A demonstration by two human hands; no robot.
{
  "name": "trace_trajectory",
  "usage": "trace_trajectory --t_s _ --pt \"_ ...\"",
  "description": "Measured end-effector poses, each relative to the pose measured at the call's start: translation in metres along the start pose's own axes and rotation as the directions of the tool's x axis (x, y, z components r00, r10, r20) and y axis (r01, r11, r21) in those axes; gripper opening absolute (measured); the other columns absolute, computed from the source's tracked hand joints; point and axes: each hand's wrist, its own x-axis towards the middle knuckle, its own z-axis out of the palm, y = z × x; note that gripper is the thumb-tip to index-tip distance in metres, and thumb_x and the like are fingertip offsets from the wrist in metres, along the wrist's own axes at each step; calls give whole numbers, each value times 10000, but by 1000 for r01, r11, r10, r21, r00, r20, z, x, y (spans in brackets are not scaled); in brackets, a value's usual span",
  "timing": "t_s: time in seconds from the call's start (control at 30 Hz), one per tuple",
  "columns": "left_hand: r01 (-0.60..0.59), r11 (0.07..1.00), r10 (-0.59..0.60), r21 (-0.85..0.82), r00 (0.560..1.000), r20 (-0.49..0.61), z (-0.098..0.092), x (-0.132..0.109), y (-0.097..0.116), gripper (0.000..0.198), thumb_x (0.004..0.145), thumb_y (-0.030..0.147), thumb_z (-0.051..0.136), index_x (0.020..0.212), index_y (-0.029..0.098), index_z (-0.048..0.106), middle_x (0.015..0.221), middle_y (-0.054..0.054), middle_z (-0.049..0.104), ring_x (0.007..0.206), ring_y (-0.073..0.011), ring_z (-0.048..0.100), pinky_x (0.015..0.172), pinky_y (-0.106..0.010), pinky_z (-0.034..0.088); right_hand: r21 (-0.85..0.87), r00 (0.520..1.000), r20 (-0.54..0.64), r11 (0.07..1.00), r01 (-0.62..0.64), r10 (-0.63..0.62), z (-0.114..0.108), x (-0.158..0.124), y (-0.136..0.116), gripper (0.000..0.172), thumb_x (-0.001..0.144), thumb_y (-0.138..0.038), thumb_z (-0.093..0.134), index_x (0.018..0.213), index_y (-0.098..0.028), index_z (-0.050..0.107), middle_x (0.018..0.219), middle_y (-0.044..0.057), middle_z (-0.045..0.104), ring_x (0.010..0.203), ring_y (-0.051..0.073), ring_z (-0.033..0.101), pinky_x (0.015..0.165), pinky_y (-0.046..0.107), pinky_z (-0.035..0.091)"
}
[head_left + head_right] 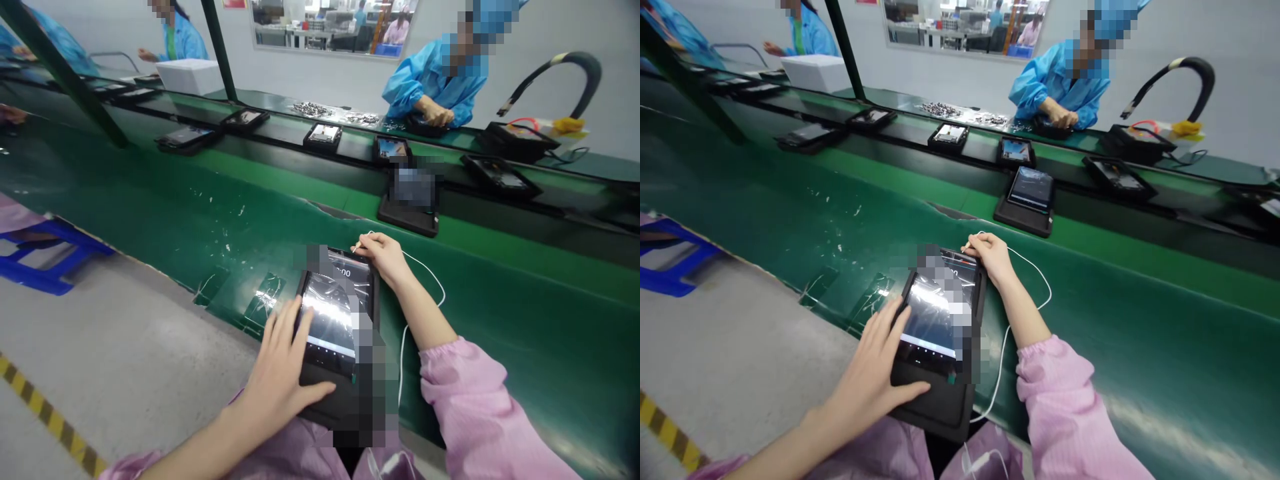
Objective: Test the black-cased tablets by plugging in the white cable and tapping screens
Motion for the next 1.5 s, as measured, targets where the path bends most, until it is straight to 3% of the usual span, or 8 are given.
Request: trace_trajectory --t_s 0.1,0.23,0.4,0.63,0.77,1.17,1.5 --pt "95 995 -93 -38 994 62 11 -2 -11 1199 750 424 764 1523 212 -128 1591 -251 141 1454 -426 188 1098 -640 310 -11 1000 10 1000 -14 14 4 3 0 385 588 -376 904 658 -189 575 636 -3 666 647 173 717 642 232 603" --pt "114 988 -101 -101 987 126 16 0 -13 1230 765 458 750 1496 266 -221 1589 -242 168 1451 -405 209 1116 -652 286 -48 999 24 998 -47 48 3 6 -1 374 615 -382 890 686 -194 575 659 -3 666 678 182 723 641 237 605" --pt "125 985 -107 -118 983 153 13 5 -11 1236 776 391 760 1484 281 -247 1575 -247 211 1435 -405 255 1110 -691 261 -85 995 69 995 -60 66 3 7 -3 406 606 -403 890 698 -203 549 669 -1 661 689 196 721 651 266 609" --pt "181 975 -159 -131 974 162 13 6 -10 1292 741 393 800 1476 300 -260 1571 -217 256 1426 -381 299 1112 -687 272 -184 972 150 971 -153 182 5 13 -12 339 614 -343 880 625 -181 582 649 10 657 583 141 660 515 208 533" --pt "182 976 -164 -117 974 154 12 6 -8 1279 749 403 795 1480 310 -250 1571 -210 258 1421 -381 309 1109 -678 291 -229 956 188 957 -178 223 5 15 -16 364 651 -407 839 574 -174 570 618 25 644 574 138 641 475 191 472" --pt "268 958 -246 -103 951 185 10 5 -2 1298 731 337 794 1475 284 -268 1578 -219 222 1442 -389 199 1122 -701 258 -325 936 304 943 -75 179 2 18 -10 401 544 -511 806 514 -184 577 535 -5 571 503 111 500 495 240 397" --pt "275 958 -253 -86 946 203 8 8 1 1323 746 351 789 1444 289 -333 1583 -230 196 1445 -397 173 1127 -713 212 -392 965 222 919 -42 139 0 10 -11 309 608 -418 756 533 -186 568 492 -28 523 467 96 424 474 237 323"
